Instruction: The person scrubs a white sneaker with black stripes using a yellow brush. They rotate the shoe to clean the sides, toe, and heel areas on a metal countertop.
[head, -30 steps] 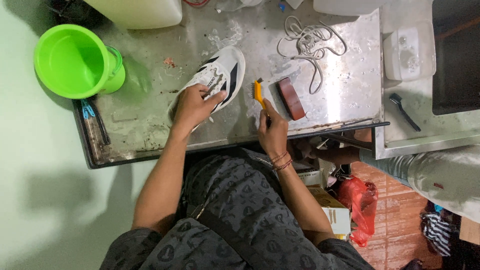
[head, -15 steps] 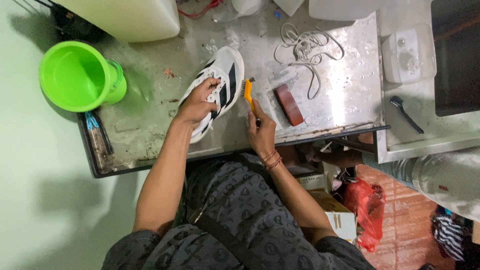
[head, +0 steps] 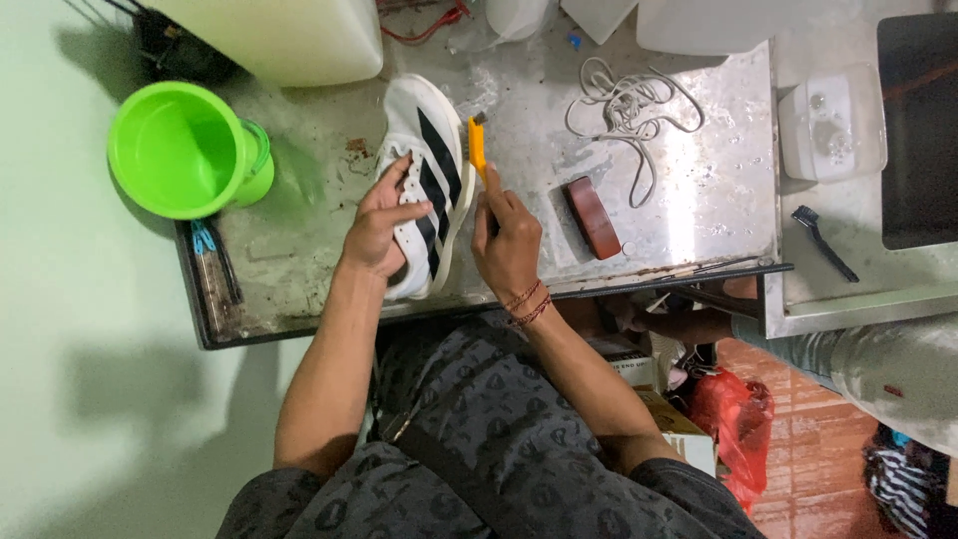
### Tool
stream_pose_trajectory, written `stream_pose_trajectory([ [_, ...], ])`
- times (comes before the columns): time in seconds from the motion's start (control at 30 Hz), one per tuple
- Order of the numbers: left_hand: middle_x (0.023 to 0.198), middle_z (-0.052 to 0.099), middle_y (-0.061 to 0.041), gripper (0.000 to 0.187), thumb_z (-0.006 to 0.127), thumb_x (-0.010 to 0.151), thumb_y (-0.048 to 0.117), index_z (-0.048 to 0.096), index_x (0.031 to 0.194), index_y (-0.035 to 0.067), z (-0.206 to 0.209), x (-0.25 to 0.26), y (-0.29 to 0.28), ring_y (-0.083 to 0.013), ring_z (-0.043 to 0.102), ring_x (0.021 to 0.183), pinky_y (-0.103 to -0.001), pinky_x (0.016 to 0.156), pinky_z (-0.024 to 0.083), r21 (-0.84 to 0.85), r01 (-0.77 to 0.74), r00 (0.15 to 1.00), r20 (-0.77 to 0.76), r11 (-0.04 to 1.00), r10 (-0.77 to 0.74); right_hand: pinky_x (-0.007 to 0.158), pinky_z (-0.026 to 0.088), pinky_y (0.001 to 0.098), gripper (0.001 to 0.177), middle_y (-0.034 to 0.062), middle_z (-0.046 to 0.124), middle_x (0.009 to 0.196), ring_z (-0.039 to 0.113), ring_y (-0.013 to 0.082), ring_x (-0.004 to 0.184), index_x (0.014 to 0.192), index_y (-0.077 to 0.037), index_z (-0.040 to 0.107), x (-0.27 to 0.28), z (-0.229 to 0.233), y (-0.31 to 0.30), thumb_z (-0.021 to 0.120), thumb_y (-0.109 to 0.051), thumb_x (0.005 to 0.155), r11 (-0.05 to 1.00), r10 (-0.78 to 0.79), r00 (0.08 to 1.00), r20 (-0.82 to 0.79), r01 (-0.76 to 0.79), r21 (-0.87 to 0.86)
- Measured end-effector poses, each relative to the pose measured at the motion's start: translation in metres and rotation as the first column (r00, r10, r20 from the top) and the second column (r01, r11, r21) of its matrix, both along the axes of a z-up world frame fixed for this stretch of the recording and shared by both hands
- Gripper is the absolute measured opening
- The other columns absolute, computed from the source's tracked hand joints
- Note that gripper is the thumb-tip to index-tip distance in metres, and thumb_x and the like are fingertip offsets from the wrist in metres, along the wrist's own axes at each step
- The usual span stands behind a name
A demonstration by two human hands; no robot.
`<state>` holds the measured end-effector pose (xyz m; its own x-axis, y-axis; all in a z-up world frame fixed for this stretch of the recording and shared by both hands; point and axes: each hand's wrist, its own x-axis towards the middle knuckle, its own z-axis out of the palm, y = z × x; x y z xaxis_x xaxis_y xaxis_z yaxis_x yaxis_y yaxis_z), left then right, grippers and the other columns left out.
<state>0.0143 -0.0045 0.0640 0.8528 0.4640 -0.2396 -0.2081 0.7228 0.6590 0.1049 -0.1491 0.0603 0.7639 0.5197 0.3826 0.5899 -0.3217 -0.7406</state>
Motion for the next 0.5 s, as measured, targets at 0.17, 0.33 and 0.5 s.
stream_pose_trajectory([
  [0.17,0.125,0.069,-0.011,0.07,0.072,0.078,-0.017,0.054,0.143,0.001,0.01,0.002,-0.001,-0.0237,0.07,0.117,-0.038,0.106,0.056,-0.021,-0.039,0.998,0.04,0.999,0.04,0.051,0.044,0.0304,0.034,0.0137,0.061,0.068,0.061,0.0241,0.057,0.135,0.002,0.062,-0.013,0.016,-0.002,0.057,0.0,0.101,0.998,0.056,0.998,-0.006,-0.056,-0.019],
  [0.33,0.127,0.069,-0.011,0.068,0.071,0.079,-0.017,0.055,0.143,0.002,0.018,-0.005,0.0,-0.0248,0.069,0.119,-0.039,0.108,0.056,-0.041,-0.039,0.997,0.063,0.998,0.042,0.049,0.042,0.0314,0.034,0.0123,0.059,0.066,0.06,0.0237,0.054,0.133,0.004,0.062,-0.005,0.021,0.001,0.057,0.003,0.099,0.999,0.036,0.996,0.081,-0.034,-0.022],
  [0.5,0.127,0.069,-0.013,0.062,0.068,0.083,-0.016,0.056,0.141,0.002,0.01,-0.007,0.006,-0.0267,0.069,0.118,-0.044,0.107,0.057,-0.082,-0.014,0.996,0.089,0.996,0.021,0.045,0.042,0.0362,0.034,0.0151,0.059,0.065,0.06,0.029,0.052,0.131,0.002,0.064,-0.008,0.04,-0.007,0.059,0.003,0.098,0.994,0.103,0.989,0.104,-0.097,-0.057],
])
